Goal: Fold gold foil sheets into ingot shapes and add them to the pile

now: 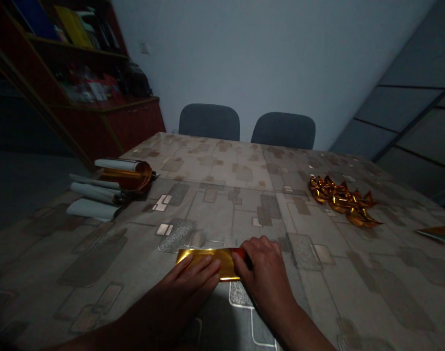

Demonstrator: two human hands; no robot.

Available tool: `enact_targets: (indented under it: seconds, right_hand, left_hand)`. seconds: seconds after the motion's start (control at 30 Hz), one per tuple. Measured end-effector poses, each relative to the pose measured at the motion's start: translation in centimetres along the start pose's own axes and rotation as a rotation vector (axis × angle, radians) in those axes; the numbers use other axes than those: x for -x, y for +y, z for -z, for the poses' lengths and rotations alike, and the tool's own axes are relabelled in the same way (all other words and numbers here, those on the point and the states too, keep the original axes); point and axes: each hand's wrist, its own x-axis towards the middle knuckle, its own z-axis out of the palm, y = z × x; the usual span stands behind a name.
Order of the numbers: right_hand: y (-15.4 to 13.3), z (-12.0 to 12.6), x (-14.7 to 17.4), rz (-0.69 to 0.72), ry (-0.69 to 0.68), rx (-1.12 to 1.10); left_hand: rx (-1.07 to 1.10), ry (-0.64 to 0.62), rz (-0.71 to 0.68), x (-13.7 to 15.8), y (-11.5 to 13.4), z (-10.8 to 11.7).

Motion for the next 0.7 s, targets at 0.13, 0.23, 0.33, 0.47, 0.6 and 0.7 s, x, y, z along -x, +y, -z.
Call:
enact_targets:
  seconds: [0.13, 0.23, 0.33, 0.47, 0.6, 0.7]
  right_hand:
    - [0.02, -0.18, 0.1, -0.014, 0.014, 0.023]
    - [0.03, -0.19, 0.1, -0.015, 0.01, 0.018]
    - [0.05, -0.24, 0.06, -0.009, 0.004, 0.027]
    - [0.08, -0.36, 0.08, 0.005, 0.022, 0.057]
    - [0.16, -0.5, 0.17, 0.025, 0.066, 0.085]
    - [0.23, -0.57, 0.21, 0.041, 0.086, 0.114]
  left_hand:
    - [-0.028, 0.006, -0.018, 0.0, 0.13, 0.11]
    - [-0.059, 0.002, -0.008, 0.01, 0.18, 0.21]
    - [-0.079, -0.007, -0.015, 0.04, 0.22, 0.22]
    - [-0.082, -0.002, -0.009, 0.07, 0.3, 0.12]
    - [-0.042, -0.036, 0.02, -0.06, 0.36, 0.13]
    - [-0.028, -0.117, 0.052, -0.27, 0.47, 0.38]
